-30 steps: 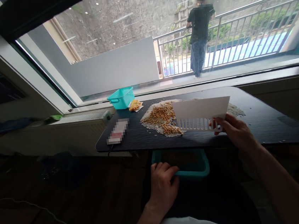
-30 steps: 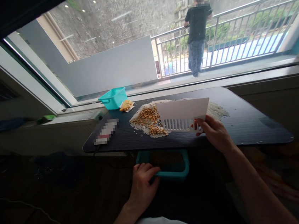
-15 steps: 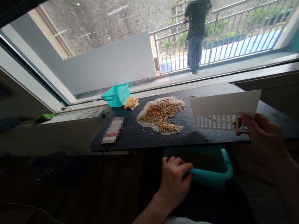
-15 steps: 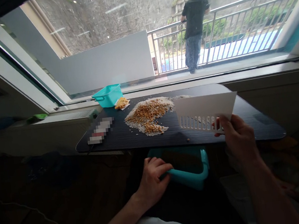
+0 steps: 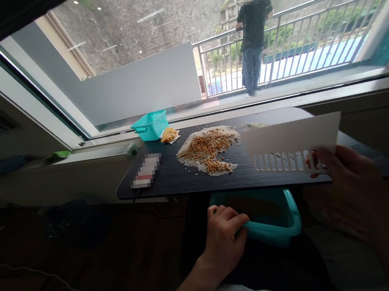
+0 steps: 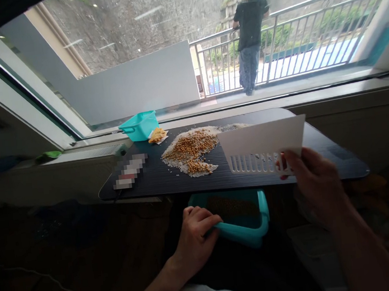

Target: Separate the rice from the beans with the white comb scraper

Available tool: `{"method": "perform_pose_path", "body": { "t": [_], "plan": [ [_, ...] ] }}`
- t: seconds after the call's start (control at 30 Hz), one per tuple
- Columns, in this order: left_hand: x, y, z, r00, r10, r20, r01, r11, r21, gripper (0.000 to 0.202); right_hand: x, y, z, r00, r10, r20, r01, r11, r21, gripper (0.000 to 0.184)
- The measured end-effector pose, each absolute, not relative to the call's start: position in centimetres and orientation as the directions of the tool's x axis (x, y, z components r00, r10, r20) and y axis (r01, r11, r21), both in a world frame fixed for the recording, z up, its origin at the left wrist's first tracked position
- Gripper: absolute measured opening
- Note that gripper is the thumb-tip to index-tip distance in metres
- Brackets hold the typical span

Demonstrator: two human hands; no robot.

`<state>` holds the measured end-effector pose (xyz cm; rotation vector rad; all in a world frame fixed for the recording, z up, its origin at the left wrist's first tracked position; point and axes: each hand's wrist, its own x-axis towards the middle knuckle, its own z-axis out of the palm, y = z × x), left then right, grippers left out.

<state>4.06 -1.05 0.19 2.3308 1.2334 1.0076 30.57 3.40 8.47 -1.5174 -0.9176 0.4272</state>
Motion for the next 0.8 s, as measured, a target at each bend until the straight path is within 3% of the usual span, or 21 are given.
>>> {"method": "perform_pose_path", "body": {
  "t": [0.2,0.8],
  "plan": [
    [2.3,-2.3,-0.1,0.318,0.815,0.484,0.651,-0.558,0.514,0.023,28.0,8.7,6.7,0.393,0.869,0.301,0.259,0.209,-0.943,0.033],
    [0.0,-3.4,0.2,0.285,0.842,0.458,0.684,-0.513,0.518,0.025,27.4,8.6,5.3,0.342,0.887,0.310,0.287,0.216,-0.933,0.027]
  ]
}}
